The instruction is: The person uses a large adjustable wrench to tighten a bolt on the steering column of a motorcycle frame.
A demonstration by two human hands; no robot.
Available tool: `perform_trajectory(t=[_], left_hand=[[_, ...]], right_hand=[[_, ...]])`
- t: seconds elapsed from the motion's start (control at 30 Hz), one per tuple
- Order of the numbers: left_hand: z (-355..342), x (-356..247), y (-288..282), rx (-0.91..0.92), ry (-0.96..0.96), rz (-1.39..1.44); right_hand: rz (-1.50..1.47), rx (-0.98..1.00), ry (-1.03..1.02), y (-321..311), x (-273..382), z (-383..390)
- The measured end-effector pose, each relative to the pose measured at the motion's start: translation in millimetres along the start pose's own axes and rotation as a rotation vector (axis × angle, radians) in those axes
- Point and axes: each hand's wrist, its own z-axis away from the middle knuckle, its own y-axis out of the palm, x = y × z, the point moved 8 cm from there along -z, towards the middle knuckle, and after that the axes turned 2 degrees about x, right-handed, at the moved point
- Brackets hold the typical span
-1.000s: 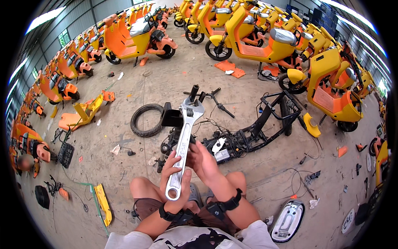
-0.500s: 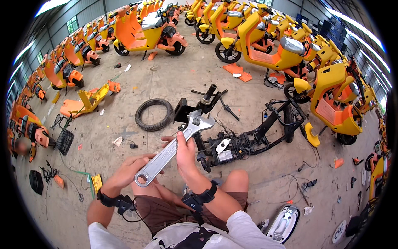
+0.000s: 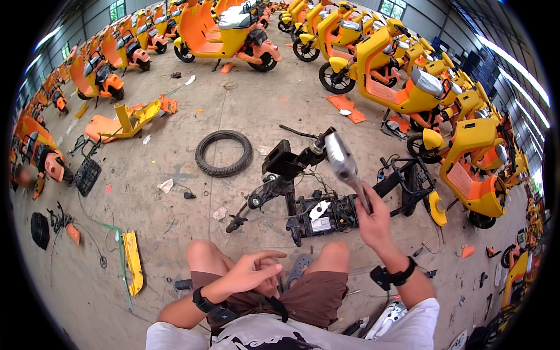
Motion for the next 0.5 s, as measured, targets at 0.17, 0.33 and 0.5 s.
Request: perform_trajectory(t=[0.17, 0.33, 0.5], left_hand=[[-45.9, 5.4, 21.4, -0.005, 0.006, 0.107], [-101.6, -19.6, 49.0, -0.068, 0.215, -0.258], [-112.3, -45.0, 15.6, -0.228, 0.261, -0.208]], right_hand=[[0.258, 0.18, 0.228, -8.8, -20.8, 16.8], [-0.159, 0.197, 0.486, 49.2, -69.6, 57.1], [-0.624, 0.271, 0.58, 102.6, -7.7, 50.6]])
